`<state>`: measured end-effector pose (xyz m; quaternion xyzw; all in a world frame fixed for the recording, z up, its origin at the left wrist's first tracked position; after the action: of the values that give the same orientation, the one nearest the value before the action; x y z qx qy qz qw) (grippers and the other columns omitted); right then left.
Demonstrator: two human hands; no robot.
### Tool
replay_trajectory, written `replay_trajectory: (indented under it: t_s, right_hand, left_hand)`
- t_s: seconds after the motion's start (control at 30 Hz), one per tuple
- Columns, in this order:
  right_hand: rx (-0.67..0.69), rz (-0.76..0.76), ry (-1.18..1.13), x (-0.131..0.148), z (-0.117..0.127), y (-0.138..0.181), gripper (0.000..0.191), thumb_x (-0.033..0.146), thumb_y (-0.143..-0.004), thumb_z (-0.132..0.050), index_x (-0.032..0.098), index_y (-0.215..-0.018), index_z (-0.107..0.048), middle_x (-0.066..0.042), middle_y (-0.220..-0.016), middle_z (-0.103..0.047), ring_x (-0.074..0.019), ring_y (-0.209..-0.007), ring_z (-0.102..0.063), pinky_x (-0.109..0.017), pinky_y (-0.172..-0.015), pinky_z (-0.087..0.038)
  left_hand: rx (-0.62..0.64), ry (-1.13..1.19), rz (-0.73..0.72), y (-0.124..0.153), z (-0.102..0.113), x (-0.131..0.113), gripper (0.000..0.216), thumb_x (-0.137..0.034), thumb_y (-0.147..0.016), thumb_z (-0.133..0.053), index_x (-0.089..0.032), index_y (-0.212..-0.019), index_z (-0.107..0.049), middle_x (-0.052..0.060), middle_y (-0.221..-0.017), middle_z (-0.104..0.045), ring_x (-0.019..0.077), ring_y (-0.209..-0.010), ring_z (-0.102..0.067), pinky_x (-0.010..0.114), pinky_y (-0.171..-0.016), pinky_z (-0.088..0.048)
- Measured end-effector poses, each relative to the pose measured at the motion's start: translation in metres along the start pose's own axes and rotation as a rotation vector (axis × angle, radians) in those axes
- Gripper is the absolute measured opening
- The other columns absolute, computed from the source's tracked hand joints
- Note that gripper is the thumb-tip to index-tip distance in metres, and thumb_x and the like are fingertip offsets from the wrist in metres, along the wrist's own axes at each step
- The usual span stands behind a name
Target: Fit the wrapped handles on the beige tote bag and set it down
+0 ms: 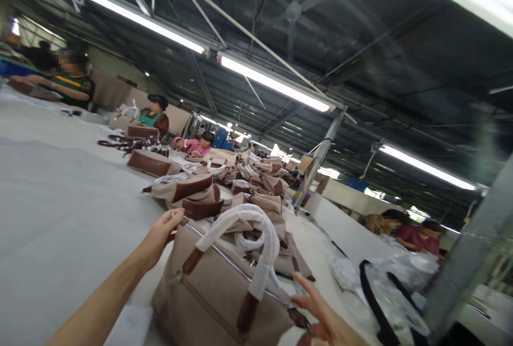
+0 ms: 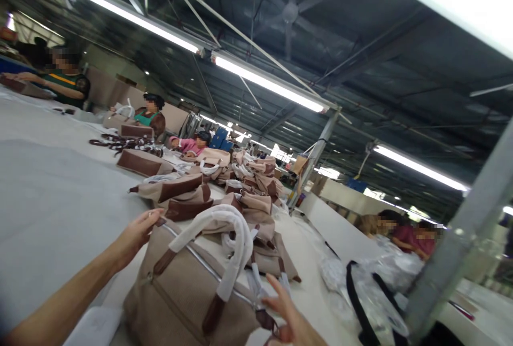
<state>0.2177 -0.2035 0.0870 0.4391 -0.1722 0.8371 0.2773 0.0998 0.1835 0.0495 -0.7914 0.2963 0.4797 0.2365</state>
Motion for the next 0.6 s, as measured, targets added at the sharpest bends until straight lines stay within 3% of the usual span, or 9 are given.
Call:
replay_trajectory:
  t_s: [0.07,0.1,0.2,0.27,0.33,0.43,0.5,0.57,0.6]
  right_hand:
    - [-0.099,0.041,-0.248,-0.025,-0.015,-0.005,0.124,0.083,-0.054,-0.077,0.025,-0.151,-0.025,-0.02,-0.139,-0.051,-0.0255,-0.092,-0.069,-0.03,-0.069,-0.052]
    - [-0.135,-0.002,-0.35,-0.037,-0.026,-0.009,0.13,0.084,-0.051,-0.078,0.022,-0.151,-0.022,-0.021,-0.131,-0.057,-0.0265,-0.091,-0.071,-0.028,-0.064,-0.052]
    - [-0.274,-0.155,-0.52,-0.052,-0.046,-0.025,0.13,0.082,-0.059,-0.076,0.019,-0.151,-0.009,-0.011,-0.087,-0.071,-0.0214,-0.059,-0.069,-0.018,-0.042,-0.039]
    - [-0.38,-0.084,-0.477,-0.035,-0.037,-0.032,0.113,0.076,-0.064,-0.079,0.012,-0.143,-0.03,0.0,-0.058,-0.063,-0.0132,-0.04,-0.054,-0.015,-0.037,-0.03]
    - [-0.465,0.058,-0.366,-0.003,-0.013,-0.035,0.08,0.066,-0.068,-0.082,0.011,-0.118,-0.055,0.004,-0.047,-0.054,-0.0086,-0.036,-0.043,-0.015,-0.037,-0.031]
    - [-0.619,0.275,-0.227,0.045,0.035,-0.02,0.047,0.054,-0.071,-0.083,0.016,-0.093,-0.065,0.003,-0.054,-0.058,-0.0111,-0.042,-0.051,-0.018,-0.041,-0.043]
    - [-0.748,0.43,-0.147,0.064,0.06,0.006,0.037,0.047,-0.071,-0.084,0.02,-0.091,-0.069,-0.001,-0.07,-0.069,-0.0155,-0.054,-0.063,-0.02,-0.05,-0.054]
    - [-0.814,0.546,-0.055,0.057,0.065,0.036,0.029,0.042,-0.076,-0.081,0.024,-0.096,-0.071,-0.008,-0.099,-0.075,-0.022,-0.083,-0.072,-0.022,-0.066,-0.06]
    - [-0.8,0.575,-0.001,0.043,0.059,0.048,0.024,0.039,-0.08,-0.078,0.025,-0.099,-0.072,-0.01,-0.116,-0.072,-0.0254,-0.102,-0.07,-0.023,-0.075,-0.06]
  left_hand:
    - [0.12,0.043,0.141,0.008,-0.017,0.014,0.065,-0.063,-0.061,-0.08,-0.017,-0.104,-0.067,0.008,-0.094,-0.076,0.0261,-0.087,-0.071,0.032,-0.073,-0.056]
    - [0.149,0.061,0.215,0.012,-0.024,0.021,0.06,-0.061,-0.065,-0.079,-0.017,-0.104,-0.069,0.01,-0.095,-0.077,0.0281,-0.089,-0.072,0.034,-0.077,-0.057]
    - [0.026,0.067,0.274,0.017,-0.032,0.027,0.045,-0.05,-0.081,-0.071,-0.012,-0.105,-0.07,0.013,-0.092,-0.078,0.0311,-0.086,-0.074,0.04,-0.081,-0.059]
    - [-0.103,0.047,0.208,0.018,-0.035,0.018,0.039,-0.044,-0.087,-0.064,-0.011,-0.108,-0.069,0.013,-0.097,-0.078,0.03,-0.09,-0.074,0.041,-0.087,-0.058]
    - [-0.16,0.035,0.138,0.021,-0.045,0.0,0.036,-0.043,-0.09,-0.061,-0.013,-0.108,-0.068,0.011,-0.103,-0.077,0.0279,-0.097,-0.073,0.039,-0.091,-0.056]
    - [-0.113,0.134,-0.083,0.03,-0.068,-0.047,0.041,-0.049,-0.084,-0.066,-0.016,-0.108,-0.068,0.01,-0.109,-0.076,0.0286,-0.105,-0.07,0.038,-0.094,-0.056]
    - [0.055,0.162,-0.287,0.041,-0.081,-0.079,0.046,-0.055,-0.08,-0.069,-0.017,-0.106,-0.069,0.01,-0.116,-0.074,0.032,-0.114,-0.066,0.041,-0.1,-0.053]
    - [0.269,0.004,-0.456,0.057,-0.084,-0.09,0.041,-0.056,-0.085,-0.066,-0.018,-0.102,-0.071,0.011,-0.128,-0.069,0.0338,-0.126,-0.058,0.044,-0.112,-0.044]
    - [0.365,-0.137,-0.51,0.064,-0.078,-0.083,0.037,-0.052,-0.091,-0.061,-0.02,-0.103,-0.073,0.01,-0.135,-0.065,0.0332,-0.133,-0.053,0.044,-0.117,-0.037]
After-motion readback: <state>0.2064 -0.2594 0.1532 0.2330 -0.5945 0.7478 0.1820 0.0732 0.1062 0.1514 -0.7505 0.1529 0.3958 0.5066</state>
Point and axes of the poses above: each hand's wrist, its own y-axis away from the middle knuckle, its own z-axis out of the back of the hand, x = y × z, the point moved 8 cm from there along -y, towards the middle knuckle
